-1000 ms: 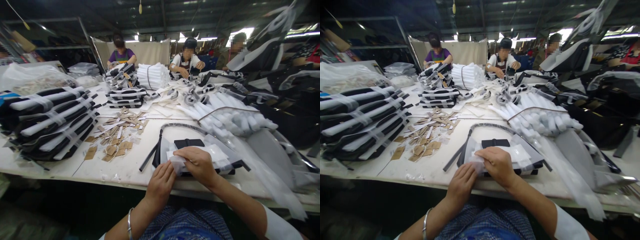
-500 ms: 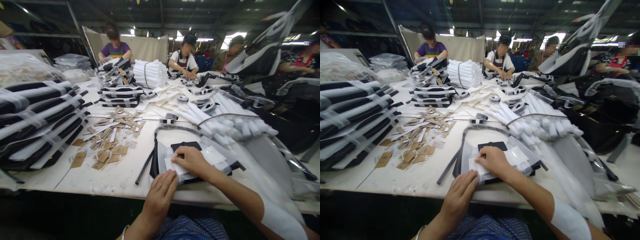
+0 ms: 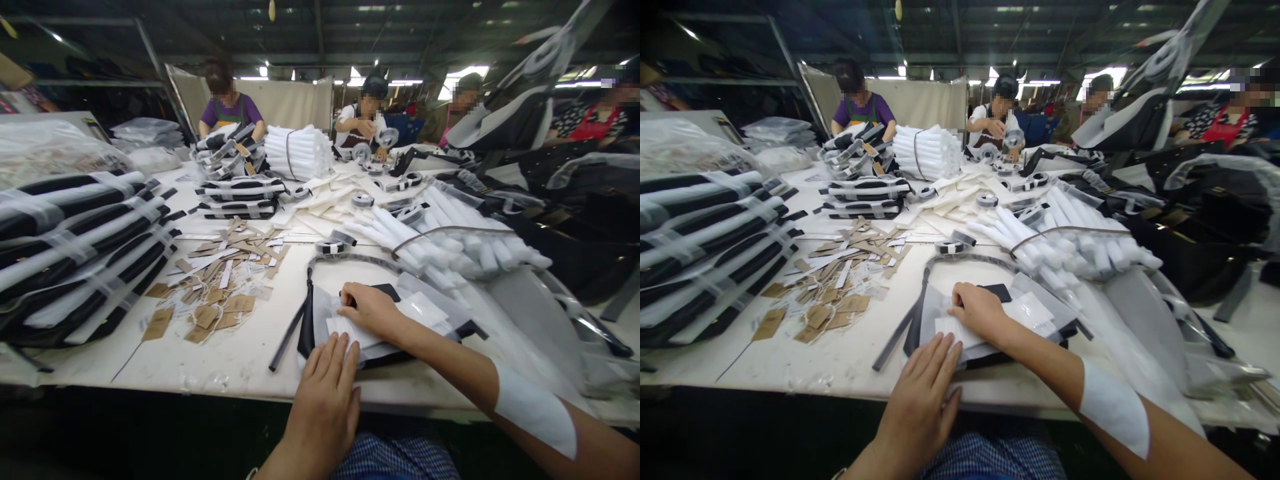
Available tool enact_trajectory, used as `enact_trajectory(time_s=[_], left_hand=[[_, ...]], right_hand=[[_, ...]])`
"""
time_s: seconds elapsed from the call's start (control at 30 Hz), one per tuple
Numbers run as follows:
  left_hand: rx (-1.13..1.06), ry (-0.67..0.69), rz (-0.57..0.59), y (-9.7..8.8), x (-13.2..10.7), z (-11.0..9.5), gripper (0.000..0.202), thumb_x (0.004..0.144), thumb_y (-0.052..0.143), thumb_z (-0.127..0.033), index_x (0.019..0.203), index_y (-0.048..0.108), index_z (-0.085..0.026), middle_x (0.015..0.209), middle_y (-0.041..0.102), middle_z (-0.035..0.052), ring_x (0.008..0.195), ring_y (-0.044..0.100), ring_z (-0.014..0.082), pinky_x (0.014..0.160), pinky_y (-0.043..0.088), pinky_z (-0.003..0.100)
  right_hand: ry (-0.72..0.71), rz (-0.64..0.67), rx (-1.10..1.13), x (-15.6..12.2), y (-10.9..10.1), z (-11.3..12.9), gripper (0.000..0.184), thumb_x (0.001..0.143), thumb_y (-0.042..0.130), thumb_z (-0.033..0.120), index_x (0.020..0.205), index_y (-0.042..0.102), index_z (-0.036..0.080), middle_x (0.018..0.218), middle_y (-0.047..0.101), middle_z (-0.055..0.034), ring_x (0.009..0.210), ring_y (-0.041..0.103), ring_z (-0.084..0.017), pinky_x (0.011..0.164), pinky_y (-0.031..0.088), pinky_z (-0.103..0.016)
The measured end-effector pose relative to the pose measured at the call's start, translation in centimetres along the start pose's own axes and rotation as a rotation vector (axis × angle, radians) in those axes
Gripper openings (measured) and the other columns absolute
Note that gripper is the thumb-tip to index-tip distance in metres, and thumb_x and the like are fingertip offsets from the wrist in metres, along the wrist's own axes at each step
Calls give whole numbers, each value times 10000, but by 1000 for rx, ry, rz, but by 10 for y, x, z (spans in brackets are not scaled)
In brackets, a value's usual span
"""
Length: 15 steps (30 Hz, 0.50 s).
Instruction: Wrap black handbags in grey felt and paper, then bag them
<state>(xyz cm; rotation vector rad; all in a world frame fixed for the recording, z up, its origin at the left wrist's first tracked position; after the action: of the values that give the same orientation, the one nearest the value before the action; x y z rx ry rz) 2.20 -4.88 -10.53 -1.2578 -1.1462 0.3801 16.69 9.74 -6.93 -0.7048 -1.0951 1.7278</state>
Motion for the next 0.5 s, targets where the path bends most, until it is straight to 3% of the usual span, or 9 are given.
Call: enact_trajectory(time_s=[0.07, 0.17, 0.3, 0.4, 0.5], left_hand=[[-8, -30, -9, -1, 3, -1, 548, 945, 506, -279, 1453, 432, -88, 1475, 508, 120, 1362, 459, 273, 1084, 434, 421], [28, -27, -34, 1, 7, -1, 477, 967, 470, -247, 1413, 473, -78, 1407, 574, 135, 1288, 540, 263, 1040, 475, 412], [87, 34, -86, 6, 7, 1, 451, 971, 436, -197, 1399, 481, -63, 1391, 584, 150, 1270, 555, 271, 1007, 490, 425], [102, 78, -141, 10, 6, 5, 466, 974, 450, -218, 1417, 472, -75, 1402, 578, 134, 1261, 560, 269, 1016, 468, 417], [95, 137, -205, 14, 6, 11, 494, 976, 469, -252, 1438, 458, -79, 1375, 600, 133, 1220, 587, 270, 1013, 447, 408]], right_hand=[[-13, -13, 44, 4, -1, 0, 181, 770, 742, 241, 857, 586, 218, 813, 672, 21, 745, 592, -153, 645, 352, -253], [-31, -57, 102, -1, -9, 1, 217, 783, 722, 199, 949, 584, 218, 865, 685, 24, 723, 596, -130, 684, 408, -247], [-97, -261, 240, -40, -38, -11, 137, 888, 612, 241, 1024, 614, 219, 1012, 690, -15, 700, 605, -118, 703, 475, -255], [-20, -460, 209, -92, -71, -48, 151, 920, 569, 288, 1030, 647, 222, 1005, 702, -33, 772, 654, -152, 755, 512, -283], [206, -603, 13, -151, -113, -109, 203, 904, 580, 315, 1053, 673, 212, 1033, 715, -65, 859, 679, -204, 835, 516, -346]])
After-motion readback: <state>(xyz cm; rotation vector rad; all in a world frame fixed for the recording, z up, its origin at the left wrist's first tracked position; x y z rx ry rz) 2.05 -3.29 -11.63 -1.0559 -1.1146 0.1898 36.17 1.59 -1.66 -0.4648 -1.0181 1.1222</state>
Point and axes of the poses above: each hand's wrist, its own x-axis towards the middle knuckle, its own y-axis out of the palm, z = x × y, the point moved 1 cm from there along x, towards the middle knuckle
